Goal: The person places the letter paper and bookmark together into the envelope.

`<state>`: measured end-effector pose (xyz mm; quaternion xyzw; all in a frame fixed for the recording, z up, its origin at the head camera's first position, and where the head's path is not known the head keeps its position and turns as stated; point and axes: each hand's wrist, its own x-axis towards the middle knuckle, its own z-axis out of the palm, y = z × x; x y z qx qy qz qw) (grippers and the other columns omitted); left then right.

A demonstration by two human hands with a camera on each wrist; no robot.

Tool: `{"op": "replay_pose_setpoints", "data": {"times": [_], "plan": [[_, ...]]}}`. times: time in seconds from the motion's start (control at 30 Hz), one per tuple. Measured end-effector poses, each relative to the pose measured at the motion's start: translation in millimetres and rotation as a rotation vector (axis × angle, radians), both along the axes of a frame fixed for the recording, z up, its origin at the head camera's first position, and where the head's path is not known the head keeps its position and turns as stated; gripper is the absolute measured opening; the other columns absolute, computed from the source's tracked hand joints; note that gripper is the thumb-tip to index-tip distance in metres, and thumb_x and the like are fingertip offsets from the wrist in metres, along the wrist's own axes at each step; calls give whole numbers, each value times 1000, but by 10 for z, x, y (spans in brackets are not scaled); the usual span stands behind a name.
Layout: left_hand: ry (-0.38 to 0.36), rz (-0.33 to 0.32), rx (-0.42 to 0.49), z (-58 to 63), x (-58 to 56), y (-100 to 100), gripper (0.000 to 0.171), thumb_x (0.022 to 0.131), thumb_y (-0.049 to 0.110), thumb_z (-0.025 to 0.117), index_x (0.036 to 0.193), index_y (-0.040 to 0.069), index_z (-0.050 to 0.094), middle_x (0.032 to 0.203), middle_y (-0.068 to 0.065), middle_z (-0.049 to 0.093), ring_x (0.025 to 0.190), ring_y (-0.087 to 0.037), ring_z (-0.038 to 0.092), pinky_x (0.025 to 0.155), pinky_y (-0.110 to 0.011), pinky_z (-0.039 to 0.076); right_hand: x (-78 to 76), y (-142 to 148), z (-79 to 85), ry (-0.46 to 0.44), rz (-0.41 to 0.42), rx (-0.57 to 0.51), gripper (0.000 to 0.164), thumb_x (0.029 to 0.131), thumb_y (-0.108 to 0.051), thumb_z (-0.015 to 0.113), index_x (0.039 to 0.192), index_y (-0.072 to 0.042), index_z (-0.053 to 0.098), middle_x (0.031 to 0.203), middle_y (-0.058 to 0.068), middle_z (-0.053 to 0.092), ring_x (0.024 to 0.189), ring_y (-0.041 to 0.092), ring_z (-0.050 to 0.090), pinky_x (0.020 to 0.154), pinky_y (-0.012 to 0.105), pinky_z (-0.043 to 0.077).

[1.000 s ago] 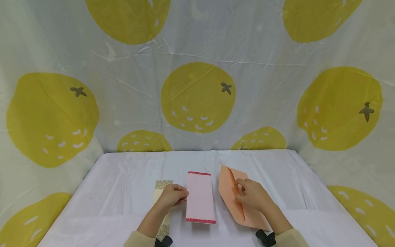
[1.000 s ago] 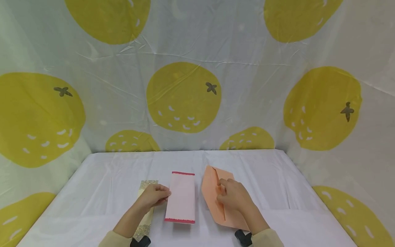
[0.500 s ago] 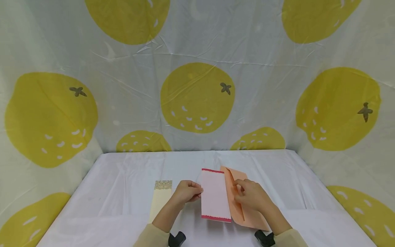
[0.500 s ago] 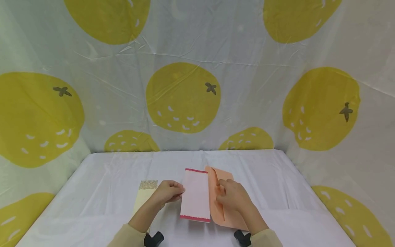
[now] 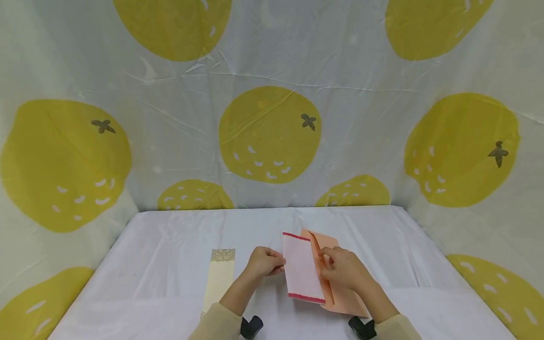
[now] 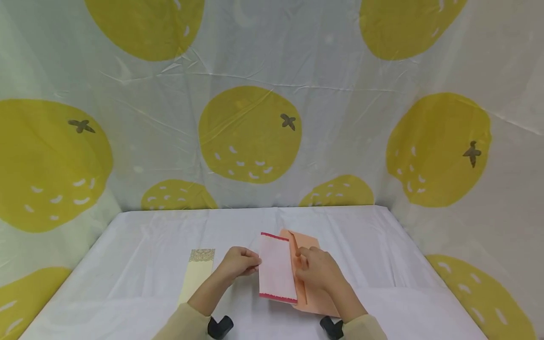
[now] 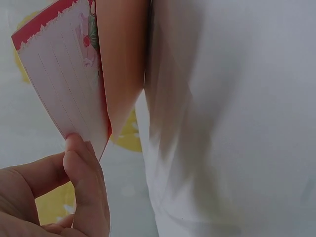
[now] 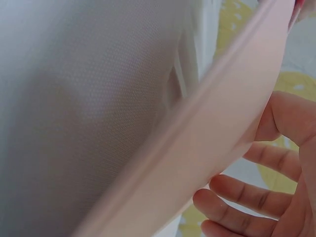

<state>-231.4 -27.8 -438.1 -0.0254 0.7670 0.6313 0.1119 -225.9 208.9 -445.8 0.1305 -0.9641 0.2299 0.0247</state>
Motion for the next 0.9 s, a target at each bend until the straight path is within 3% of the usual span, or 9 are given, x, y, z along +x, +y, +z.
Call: {"op": "replay_pose_setpoints", "data": {"times": [0.4, 0.67, 0.9], "plan": [[14, 30, -69, 25, -69, 190, 8, 84, 1, 72, 80, -4, 67, 62, -6, 63, 53, -10, 62, 56, -21, 53, -14, -16, -37, 22, -4, 10, 30, 72, -16, 71, 102, -16, 68, 71, -4, 47, 65, 12, 44, 58, 30, 38], [26, 21, -64, 36, -63, 318, 7, 81, -4, 73, 78, -6, 67, 63, -8, 63, 50, -9, 60, 54, -22, 53, -32, -6, -59, 60, 5, 17, 20, 69, -15, 68, 86, -22, 61, 67, -6, 45, 63, 11, 43, 57, 27, 35], [66, 8, -49, 8, -62, 441, 7, 78, -7, 72, 75, -5, 66, 59, -6, 60, 49, -11, 62, 54, -26, 55, -44, -6, -52, 57, 7, 21, 24, 68, -15, 69, 91, -20, 63, 67, -5, 44, 62, 11, 43, 56, 28, 34]]}}
